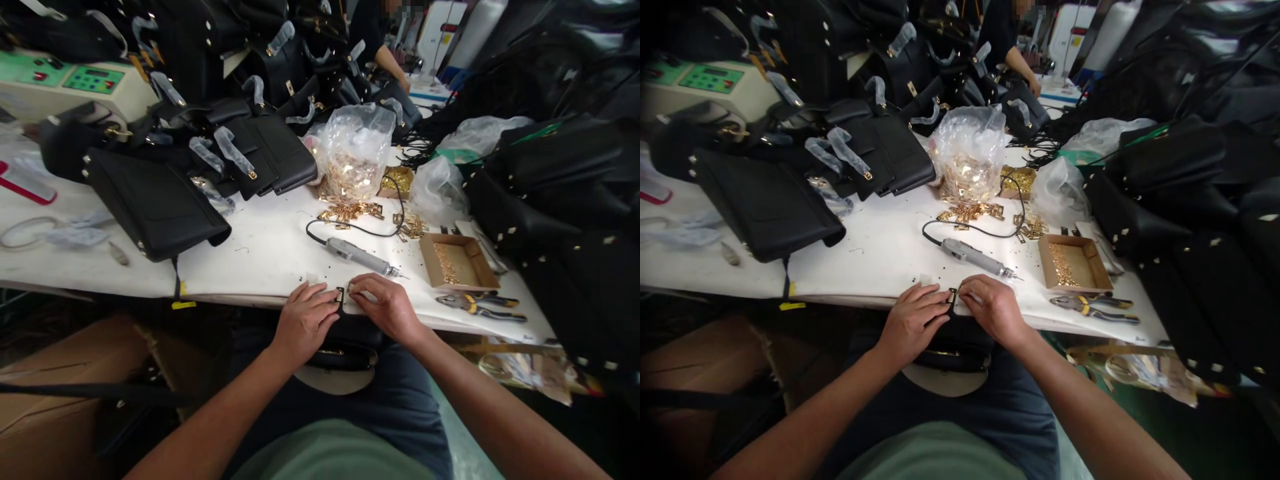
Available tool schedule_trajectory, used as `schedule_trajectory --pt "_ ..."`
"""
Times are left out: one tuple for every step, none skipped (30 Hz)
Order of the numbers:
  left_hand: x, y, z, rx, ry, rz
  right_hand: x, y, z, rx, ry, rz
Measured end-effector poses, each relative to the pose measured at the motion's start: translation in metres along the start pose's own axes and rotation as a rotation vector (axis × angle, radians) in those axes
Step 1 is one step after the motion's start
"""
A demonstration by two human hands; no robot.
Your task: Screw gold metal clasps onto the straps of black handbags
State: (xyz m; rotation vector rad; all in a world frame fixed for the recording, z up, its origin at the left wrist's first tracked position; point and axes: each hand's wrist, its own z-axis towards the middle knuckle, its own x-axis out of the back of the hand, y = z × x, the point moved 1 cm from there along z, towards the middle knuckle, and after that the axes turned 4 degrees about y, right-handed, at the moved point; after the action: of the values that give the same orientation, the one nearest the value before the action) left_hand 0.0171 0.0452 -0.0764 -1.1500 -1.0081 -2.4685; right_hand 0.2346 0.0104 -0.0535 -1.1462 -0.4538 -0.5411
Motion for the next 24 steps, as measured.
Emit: schedule_trajectory --pt "0.0 0.0 0.0 -0.001 -0.006 0.003 -0.004 0.001 -0.001 0.015 -0.012 -0.016" --pt "0.0 0.0 0.001 -0.002 -0.011 0.006 -0.006 0.003 -0.001 0.018 -0.029 -0.033" --pt "0.001 0.001 0.001 -0.003 -0.015 0.008 -0.006 0.005 -0.001 0.015 -0.048 -0.046" --pt "0.001 0.001 0.001 -0.003 -0.019 0.008 -0.005 0.006 0.0 0.01 -0.07 -0.054" --pt "0.001 0.0 0.001 -0.003 -0.022 0.008 -0.004 0.008 0.002 0.002 -0.094 -0.053" --pt "0.001 0.0 0.001 -0.002 -0.025 0.008 -0.002 0.009 0.003 -0.007 -0.111 -0.045" --pt "0.001 0.0 0.001 0.0 -0.028 0.006 -0.001 0.01 0.004 -0.02 -0.118 -0.033" --pt "0.001 0.0 0.001 0.003 -0.031 0.004 -0.001 0.01 0.005 -0.038 -0.111 -0.029" --pt "0.001 -0.001 0.001 0.007 -0.033 0.001 0.0 0.01 0.006 -0.062 -0.095 -0.042" --pt "0.001 -0.001 0.001 0.011 -0.034 -0.002 -0.001 0.01 0.007 -0.086 -0.077 -0.079" --pt "0.001 -0.001 0.001 0.014 -0.034 -0.005 -0.002 0.01 0.008 -0.107 -0.065 -0.139" --pt "0.0 -0.001 0.001 0.016 -0.034 -0.008 -0.003 0.009 0.009 -0.123 -0.066 -0.211" --pt "0.0 -0.001 0.001 0.018 -0.034 -0.011 -0.004 0.008 0.01 -0.136 -0.085 -0.279" --pt "0.0 -0.001 0.001 0.021 -0.034 -0.014 -0.005 0.007 0.011 -0.149 -0.112 -0.329" --pt "0.0 -0.001 0.001 0.024 -0.035 -0.017 -0.005 0.005 0.013 -0.166 -0.14 -0.353" --pt "0.0 -0.001 0.001 0.028 -0.036 -0.019 -0.005 0.004 0.015 -0.188 -0.16 -0.35" --pt "0.0 -0.001 0.001 0.032 -0.038 -0.022 -0.004 0.002 0.017 -0.217 -0.175 -0.319" --pt "0.0 -0.002 0.001 0.036 -0.039 -0.025 -0.002 0.001 0.018 -0.255 -0.18 -0.262" --pt "0.0 -0.002 0.001 0.041 -0.042 -0.027 -0.001 -0.001 0.02 -0.301 -0.181 -0.188" --pt "0.0 -0.002 0.001 0.045 -0.044 -0.029 0.001 -0.002 0.022 -0.355 -0.179 -0.106" --pt "0.0 -0.003 0.001 0.048 -0.045 -0.031 0.002 -0.003 0.024 -0.416 -0.179 -0.025" --pt "0.0 -0.003 0.0 0.051 -0.047 -0.033 0.002 -0.004 0.025 -0.479 -0.181 0.051" --pt "0.0 -0.004 0.0 0.053 -0.049 -0.036 0.002 -0.005 0.026 -0.54 -0.186 0.117" --pt "0.0 -0.004 0.0 0.053 -0.049 -0.038 0.001 -0.006 0.027 -0.595 -0.186 0.172"
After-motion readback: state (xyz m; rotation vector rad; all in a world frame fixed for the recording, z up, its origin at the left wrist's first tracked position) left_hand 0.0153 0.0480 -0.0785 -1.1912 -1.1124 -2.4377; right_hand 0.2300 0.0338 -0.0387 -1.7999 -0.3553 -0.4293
